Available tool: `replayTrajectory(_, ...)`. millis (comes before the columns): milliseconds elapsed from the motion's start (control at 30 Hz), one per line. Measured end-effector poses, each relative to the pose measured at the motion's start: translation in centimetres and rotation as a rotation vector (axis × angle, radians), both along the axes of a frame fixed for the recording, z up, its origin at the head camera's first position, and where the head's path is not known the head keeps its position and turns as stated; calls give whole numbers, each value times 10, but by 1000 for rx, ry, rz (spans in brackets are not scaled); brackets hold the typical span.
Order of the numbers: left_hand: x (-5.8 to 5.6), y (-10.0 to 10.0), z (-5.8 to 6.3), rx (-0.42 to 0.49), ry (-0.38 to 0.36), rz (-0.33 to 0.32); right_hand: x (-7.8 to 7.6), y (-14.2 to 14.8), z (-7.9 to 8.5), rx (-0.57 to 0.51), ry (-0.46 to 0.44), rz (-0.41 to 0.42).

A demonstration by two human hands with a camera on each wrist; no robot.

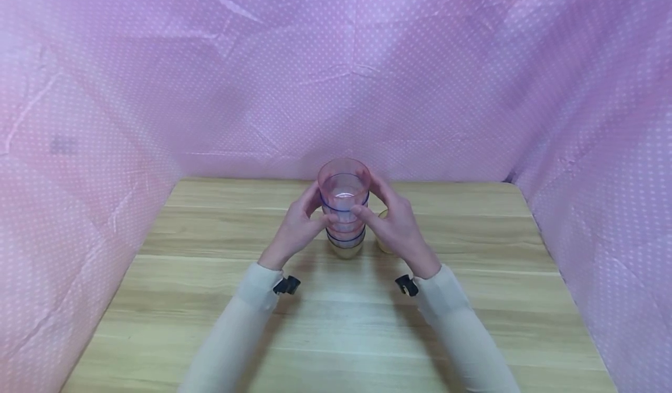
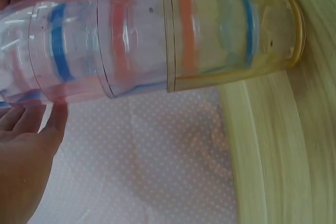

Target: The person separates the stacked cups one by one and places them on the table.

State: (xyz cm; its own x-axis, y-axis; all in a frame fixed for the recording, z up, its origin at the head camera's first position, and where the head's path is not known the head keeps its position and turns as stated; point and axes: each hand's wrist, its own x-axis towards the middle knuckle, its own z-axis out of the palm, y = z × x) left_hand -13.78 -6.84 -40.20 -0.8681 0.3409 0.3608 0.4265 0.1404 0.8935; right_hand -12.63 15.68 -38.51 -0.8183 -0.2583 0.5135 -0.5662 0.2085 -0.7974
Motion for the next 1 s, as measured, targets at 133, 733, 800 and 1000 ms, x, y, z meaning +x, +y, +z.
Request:
replayTrajectory(133, -4, -1, 0, -18, -18, -11, -3, 2, 0, -12, -1, 28)
replayTrajectory(733, -7, 0, -1, -42, -36, -32, -23, 8, 19, 33, -232, 217)
replayTrajectory(800, -7, -1, -1, -39, -38, -37, -24, 8, 20, 35, -243, 239)
replayTrajectory(1000, -6, 0, -1, -20, -41, -38, -27, 8, 23, 46, -248, 254)
